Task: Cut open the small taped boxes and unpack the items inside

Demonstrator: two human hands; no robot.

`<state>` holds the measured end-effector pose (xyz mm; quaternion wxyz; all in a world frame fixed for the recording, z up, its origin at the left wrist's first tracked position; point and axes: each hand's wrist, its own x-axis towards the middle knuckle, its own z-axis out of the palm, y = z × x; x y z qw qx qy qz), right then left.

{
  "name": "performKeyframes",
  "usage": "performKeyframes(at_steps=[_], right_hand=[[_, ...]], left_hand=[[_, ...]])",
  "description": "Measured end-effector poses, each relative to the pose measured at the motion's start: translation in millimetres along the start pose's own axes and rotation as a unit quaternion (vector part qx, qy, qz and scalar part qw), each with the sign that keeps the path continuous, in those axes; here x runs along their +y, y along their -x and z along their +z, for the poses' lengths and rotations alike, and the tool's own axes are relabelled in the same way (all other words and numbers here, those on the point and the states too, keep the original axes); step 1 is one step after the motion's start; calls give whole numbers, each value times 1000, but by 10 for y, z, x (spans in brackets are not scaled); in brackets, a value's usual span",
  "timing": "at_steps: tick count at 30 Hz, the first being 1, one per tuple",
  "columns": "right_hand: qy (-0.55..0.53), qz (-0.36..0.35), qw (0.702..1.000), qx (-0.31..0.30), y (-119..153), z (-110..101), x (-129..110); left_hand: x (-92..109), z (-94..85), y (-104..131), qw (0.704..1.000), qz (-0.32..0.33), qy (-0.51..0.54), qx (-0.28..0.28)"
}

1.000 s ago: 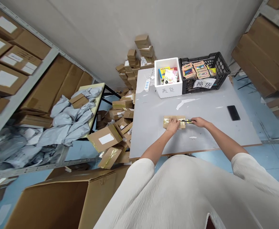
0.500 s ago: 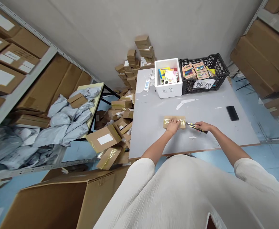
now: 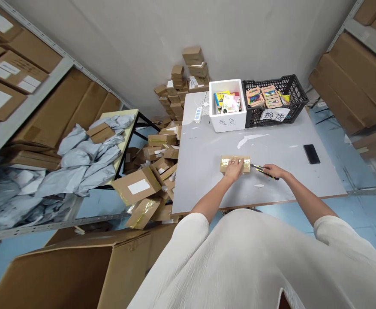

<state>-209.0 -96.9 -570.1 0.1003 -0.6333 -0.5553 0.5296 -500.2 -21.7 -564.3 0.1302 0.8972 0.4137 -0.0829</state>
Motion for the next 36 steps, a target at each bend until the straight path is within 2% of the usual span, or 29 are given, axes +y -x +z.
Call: performKeyframes(at_steps=[4, 9, 16, 22, 28, 36], right_hand=[[-49, 10, 998, 34, 176, -74, 24], [-38, -20, 995, 95, 280, 34, -97], [160, -90, 973, 141, 337, 97, -239], [263, -64, 953, 137, 231, 169, -357], [261, -67, 948, 168, 148, 308, -239], [296, -94, 922, 231, 48, 416, -37]], left_hand=[[-8, -73, -42, 998, -29, 37, 38], [-45, -137, -162, 996, -60, 40, 52], [-67, -94, -250, 996, -56, 52, 52], [-76, -94, -291, 996, -57, 50, 54], [-76, 79, -242, 995, -47, 43, 76], [-96, 239, -234, 994, -49, 33, 97]])
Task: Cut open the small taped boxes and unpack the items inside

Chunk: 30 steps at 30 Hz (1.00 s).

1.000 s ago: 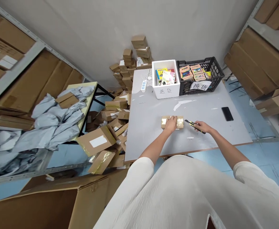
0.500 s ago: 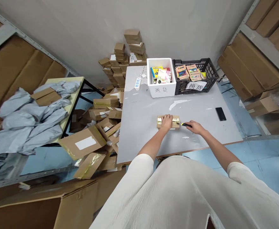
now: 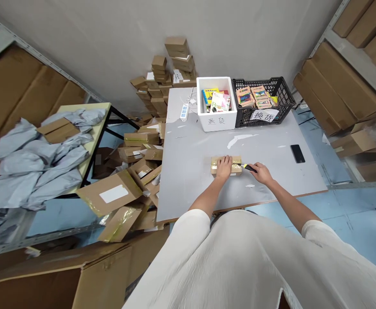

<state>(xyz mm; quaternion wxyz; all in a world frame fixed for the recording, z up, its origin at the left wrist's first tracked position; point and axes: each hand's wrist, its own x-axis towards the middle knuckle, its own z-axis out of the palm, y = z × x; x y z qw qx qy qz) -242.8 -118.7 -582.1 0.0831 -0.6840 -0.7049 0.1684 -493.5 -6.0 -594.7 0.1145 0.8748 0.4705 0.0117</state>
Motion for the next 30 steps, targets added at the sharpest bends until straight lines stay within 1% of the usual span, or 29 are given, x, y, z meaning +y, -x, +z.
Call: performKeyframes(at_steps=[2, 5, 9, 14, 17, 20, 22, 25, 27, 30], right_hand=[[2, -4, 1000, 12, 14, 7, 76], [-14, 24, 999, 36, 17, 5, 174], [-47, 48, 997, 41, -54, 19, 217], [-95, 120, 987, 48, -179, 32, 254], [-141, 106, 983, 42, -304, 31, 228], [-178, 62, 981, 44, -537, 32, 75], [-187, 27, 981, 38, -729, 32, -94], [-172, -24, 985, 13, -977, 31, -378], [-154, -37, 987, -13, -1074, 33, -537], [-136, -24, 989, -49, -1113, 33, -674]], left_hand=[[-14, 12, -4, 1000, 0, 1, -2], [-31, 19, 0, 1000, 0, 4, -5], [-27, 20, 10, 1000, -5, 3, -4], [4, -10, 62, 1000, -6, 17, -1], [-30, -56, 180, 999, 7, 31, 6], [-129, -125, 342, 999, 7, 37, 13], [-211, -177, 444, 999, 0, 37, 13], [-314, -241, 554, 1000, -13, 25, 5], [-353, -270, 593, 1000, -23, 12, -8], [-380, -300, 614, 999, -38, -1, -34]])
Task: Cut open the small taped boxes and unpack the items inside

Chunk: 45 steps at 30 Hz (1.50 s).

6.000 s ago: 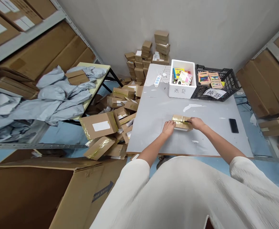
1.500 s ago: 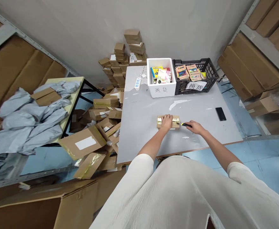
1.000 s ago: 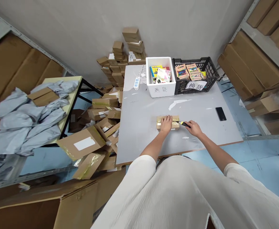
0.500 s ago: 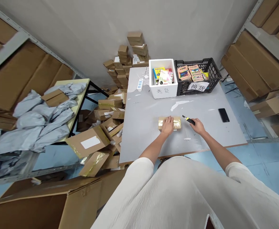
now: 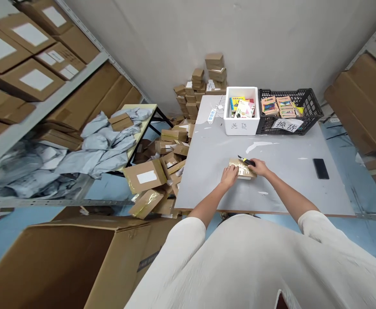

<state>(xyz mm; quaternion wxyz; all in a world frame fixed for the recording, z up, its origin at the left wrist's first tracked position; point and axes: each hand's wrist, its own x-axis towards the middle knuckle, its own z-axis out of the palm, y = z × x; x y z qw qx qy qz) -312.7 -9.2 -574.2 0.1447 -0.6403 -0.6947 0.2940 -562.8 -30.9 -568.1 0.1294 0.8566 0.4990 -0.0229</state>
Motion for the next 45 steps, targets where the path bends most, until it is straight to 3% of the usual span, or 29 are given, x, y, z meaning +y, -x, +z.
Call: performKeyframes(at_steps=[5, 9, 12, 15, 20, 25, 28, 31, 34, 40, 45], right_hand=[[-28, 43, 999, -6, 109, -9, -9], [-141, 81, 987, -6, 274, 63, -2], [-260, 109, 959, -27, 380, 167, -38], [-339, 121, 931, -54, 423, 224, -66], [-286, 127, 949, 31, 361, 148, -11], [-250, 134, 957, 65, 285, 54, 80], [-258, 118, 955, 88, 280, 51, 95], [-294, 126, 945, 68, 306, 68, 76], [-341, 150, 927, 49, 350, 83, 24], [-408, 155, 899, -30, 456, 74, -41], [-293, 139, 945, -37, 544, -68, 156]], left_hand=[[-46, -54, 0, 997, -71, 32, -25], [-93, -85, -36, 990, -121, 70, -26], [-81, -90, -90, 989, -124, 80, -11], [16, -71, -149, 991, -115, 73, 19], [338, 24, -237, 988, -135, 73, 27], [441, 83, -284, 996, -67, 44, -46], [290, 41, -282, 996, 20, 20, -86], [118, -26, -263, 990, 102, 1, -100], [60, -65, -240, 993, 94, 0, -76], [178, -40, -175, 995, 88, -8, -35], [207, 5, -182, 995, 87, -3, -41]])
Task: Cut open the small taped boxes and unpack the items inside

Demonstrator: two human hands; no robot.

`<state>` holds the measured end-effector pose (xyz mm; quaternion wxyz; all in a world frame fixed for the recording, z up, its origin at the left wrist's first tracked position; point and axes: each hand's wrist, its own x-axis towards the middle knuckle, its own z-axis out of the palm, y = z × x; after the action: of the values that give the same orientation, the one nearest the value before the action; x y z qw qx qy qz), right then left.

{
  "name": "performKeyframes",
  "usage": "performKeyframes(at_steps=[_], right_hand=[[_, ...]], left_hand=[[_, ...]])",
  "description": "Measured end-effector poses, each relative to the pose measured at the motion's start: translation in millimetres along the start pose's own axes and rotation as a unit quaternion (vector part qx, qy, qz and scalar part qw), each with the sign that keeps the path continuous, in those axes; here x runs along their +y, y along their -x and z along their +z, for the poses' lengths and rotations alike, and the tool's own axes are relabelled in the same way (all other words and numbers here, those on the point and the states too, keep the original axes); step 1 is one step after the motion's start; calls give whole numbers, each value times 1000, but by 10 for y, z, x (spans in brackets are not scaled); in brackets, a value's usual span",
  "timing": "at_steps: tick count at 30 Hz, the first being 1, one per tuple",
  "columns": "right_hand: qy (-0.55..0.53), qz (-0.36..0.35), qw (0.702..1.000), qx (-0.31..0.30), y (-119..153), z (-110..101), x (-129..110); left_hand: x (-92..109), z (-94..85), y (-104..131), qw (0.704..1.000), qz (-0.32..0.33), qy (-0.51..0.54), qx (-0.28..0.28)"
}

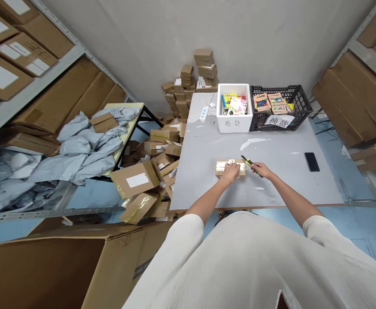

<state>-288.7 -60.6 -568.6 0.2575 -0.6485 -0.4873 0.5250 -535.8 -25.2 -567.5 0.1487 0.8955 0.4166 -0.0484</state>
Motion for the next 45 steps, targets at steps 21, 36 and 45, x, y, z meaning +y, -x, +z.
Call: performKeyframes(at_steps=[21, 36, 45], right_hand=[[326, -101, 937, -80, -234, -428, -34], [63, 17, 996, -53, 193, -614, 270], [215, -92, 972, -12, 359, -413, 56]], left_hand=[[-18, 72, 27, 1000, 3, -16, 12], [-24, -55, 17, 996, -39, 53, 53], [-88, -87, -154, 991, -99, 60, 71]])
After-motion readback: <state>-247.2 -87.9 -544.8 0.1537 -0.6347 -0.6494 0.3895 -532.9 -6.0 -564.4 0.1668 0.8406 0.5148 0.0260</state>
